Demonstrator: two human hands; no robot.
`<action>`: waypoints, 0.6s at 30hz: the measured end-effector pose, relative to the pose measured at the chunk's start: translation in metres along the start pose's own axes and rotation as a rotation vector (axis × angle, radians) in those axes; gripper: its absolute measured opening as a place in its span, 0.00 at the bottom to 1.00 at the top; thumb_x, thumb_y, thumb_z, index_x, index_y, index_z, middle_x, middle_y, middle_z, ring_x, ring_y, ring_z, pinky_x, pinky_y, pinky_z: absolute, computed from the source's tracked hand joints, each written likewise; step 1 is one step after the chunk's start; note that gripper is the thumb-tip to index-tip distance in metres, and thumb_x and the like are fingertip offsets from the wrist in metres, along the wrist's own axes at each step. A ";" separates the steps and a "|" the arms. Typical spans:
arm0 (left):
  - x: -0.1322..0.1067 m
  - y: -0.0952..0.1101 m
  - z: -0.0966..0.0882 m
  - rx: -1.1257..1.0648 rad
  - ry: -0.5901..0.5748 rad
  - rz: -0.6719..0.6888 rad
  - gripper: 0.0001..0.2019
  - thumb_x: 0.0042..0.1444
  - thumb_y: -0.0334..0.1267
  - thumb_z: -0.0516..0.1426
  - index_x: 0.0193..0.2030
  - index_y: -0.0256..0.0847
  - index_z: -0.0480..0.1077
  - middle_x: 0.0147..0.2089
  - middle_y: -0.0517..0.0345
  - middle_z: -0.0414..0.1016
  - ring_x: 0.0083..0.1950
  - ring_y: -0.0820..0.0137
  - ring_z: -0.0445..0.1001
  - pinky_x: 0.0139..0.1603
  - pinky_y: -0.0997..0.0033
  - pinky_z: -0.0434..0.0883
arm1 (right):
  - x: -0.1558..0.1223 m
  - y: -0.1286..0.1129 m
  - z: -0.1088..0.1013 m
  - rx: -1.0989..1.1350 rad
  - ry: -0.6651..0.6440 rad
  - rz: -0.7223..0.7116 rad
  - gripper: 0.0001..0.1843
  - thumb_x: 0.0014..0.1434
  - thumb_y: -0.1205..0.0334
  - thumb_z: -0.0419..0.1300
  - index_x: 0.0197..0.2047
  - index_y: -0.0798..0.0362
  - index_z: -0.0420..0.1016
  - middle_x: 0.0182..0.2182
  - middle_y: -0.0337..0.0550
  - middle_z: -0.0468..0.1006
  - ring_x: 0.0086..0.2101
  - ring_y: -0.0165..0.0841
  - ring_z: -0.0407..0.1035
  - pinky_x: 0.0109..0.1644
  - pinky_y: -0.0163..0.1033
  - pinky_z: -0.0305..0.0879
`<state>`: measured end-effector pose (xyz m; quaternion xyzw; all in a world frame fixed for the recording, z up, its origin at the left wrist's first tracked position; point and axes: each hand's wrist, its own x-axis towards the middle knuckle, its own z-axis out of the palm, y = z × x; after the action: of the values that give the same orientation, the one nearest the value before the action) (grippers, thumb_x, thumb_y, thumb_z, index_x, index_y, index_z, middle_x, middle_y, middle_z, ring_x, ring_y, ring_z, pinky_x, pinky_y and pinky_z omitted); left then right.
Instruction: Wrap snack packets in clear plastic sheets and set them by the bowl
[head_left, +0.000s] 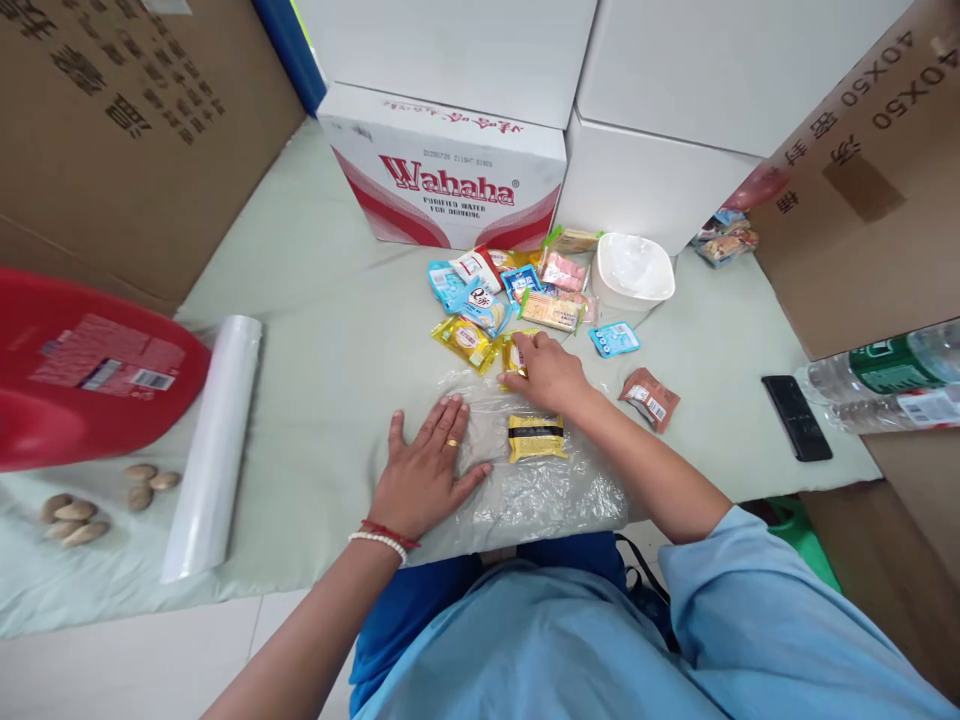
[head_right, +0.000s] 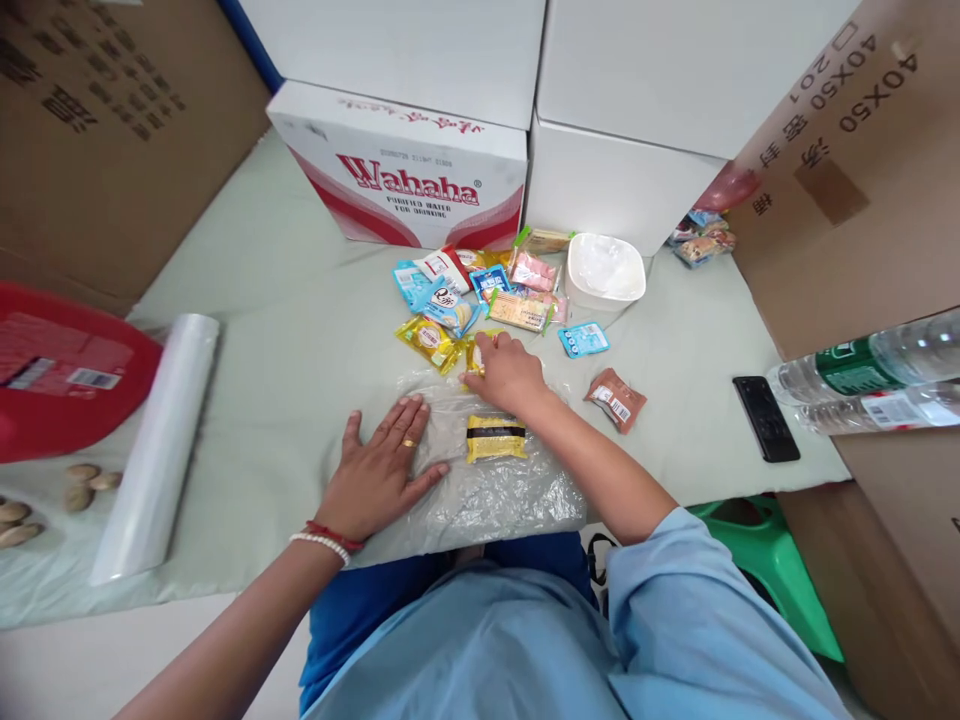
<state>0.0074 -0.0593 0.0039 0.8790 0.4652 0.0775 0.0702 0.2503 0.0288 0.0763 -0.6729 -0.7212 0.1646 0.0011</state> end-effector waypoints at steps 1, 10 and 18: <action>0.000 0.000 -0.001 0.001 -0.006 -0.002 0.41 0.74 0.61 0.44 0.83 0.36 0.43 0.82 0.36 0.51 0.82 0.48 0.55 0.80 0.26 0.30 | 0.001 -0.001 -0.001 -0.006 -0.008 0.013 0.37 0.68 0.46 0.60 0.76 0.48 0.62 0.64 0.59 0.73 0.60 0.52 0.72 0.56 0.50 0.74; 0.001 0.000 -0.001 -0.004 0.010 -0.001 0.41 0.73 0.60 0.44 0.83 0.36 0.45 0.82 0.36 0.52 0.81 0.47 0.57 0.80 0.26 0.32 | 0.041 0.052 -0.040 0.465 0.368 -0.099 0.33 0.65 0.53 0.64 0.71 0.51 0.69 0.64 0.54 0.76 0.57 0.44 0.73 0.63 0.48 0.71; 0.001 -0.003 0.001 -0.007 0.082 0.047 0.41 0.75 0.61 0.40 0.84 0.36 0.38 0.81 0.35 0.53 0.79 0.47 0.61 0.80 0.26 0.31 | 0.000 0.180 -0.075 0.623 0.919 0.252 0.22 0.72 0.43 0.48 0.48 0.49 0.76 0.34 0.44 0.77 0.34 0.39 0.73 0.41 0.44 0.72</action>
<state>0.0056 -0.0571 0.0022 0.8856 0.4466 0.1165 0.0523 0.4417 0.0538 0.1038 -0.7242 -0.4781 0.0585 0.4936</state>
